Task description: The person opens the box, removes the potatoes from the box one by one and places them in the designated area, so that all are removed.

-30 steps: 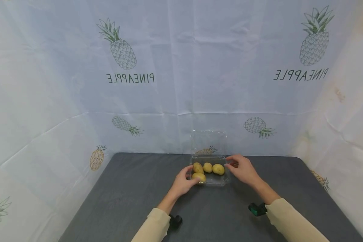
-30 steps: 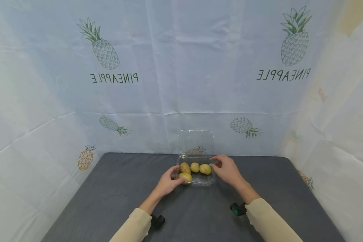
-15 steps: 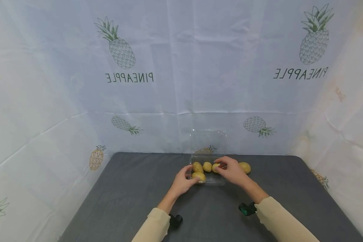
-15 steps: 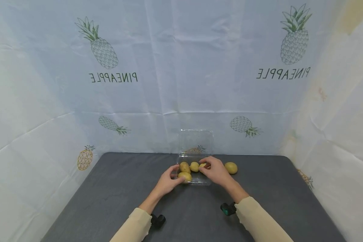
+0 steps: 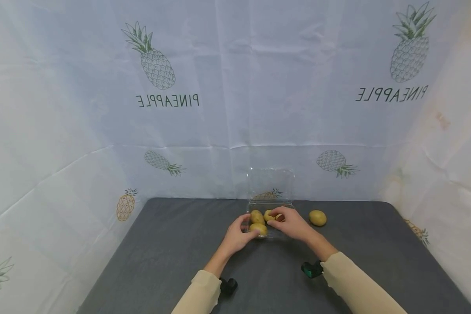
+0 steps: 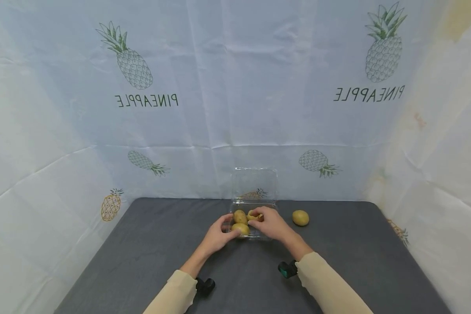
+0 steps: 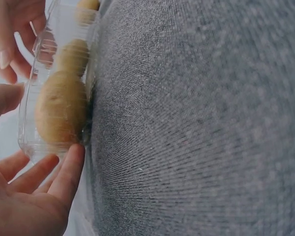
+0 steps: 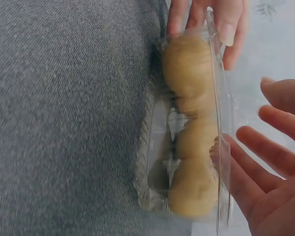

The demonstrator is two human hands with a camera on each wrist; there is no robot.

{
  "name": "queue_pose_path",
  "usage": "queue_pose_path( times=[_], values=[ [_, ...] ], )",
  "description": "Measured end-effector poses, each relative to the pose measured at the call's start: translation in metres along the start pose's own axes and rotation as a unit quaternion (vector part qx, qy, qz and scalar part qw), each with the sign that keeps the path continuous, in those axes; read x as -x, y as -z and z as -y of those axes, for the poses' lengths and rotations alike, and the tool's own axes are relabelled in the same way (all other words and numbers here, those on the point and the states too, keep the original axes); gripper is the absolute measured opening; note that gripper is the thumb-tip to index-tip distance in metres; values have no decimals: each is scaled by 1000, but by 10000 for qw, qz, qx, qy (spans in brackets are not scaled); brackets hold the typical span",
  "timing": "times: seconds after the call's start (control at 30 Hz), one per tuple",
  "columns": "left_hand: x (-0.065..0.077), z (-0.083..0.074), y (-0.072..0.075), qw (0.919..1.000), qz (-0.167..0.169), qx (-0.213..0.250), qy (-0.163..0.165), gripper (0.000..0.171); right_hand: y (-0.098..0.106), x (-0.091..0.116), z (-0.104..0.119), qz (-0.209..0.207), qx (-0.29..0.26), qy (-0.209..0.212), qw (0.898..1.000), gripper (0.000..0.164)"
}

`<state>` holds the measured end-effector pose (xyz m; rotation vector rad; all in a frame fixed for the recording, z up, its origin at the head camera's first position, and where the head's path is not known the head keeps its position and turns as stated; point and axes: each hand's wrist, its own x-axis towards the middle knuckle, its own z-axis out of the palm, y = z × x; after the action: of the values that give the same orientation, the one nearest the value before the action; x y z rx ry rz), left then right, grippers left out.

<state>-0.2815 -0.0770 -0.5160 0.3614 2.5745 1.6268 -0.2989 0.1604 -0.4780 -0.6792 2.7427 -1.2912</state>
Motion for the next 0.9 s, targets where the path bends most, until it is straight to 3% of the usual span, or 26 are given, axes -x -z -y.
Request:
queue_pose_path(
  times=[0.6, 0.9],
  values=[
    [-2, 4, -1, 9999, 57, 30, -138, 67, -16, -18, 0, 736, 320, 121, 9967, 33],
    [-1, 1, 1, 9999, 56, 63, -64, 69, -20, -28, -6, 996, -30, 114, 9950, 37]
  ],
)
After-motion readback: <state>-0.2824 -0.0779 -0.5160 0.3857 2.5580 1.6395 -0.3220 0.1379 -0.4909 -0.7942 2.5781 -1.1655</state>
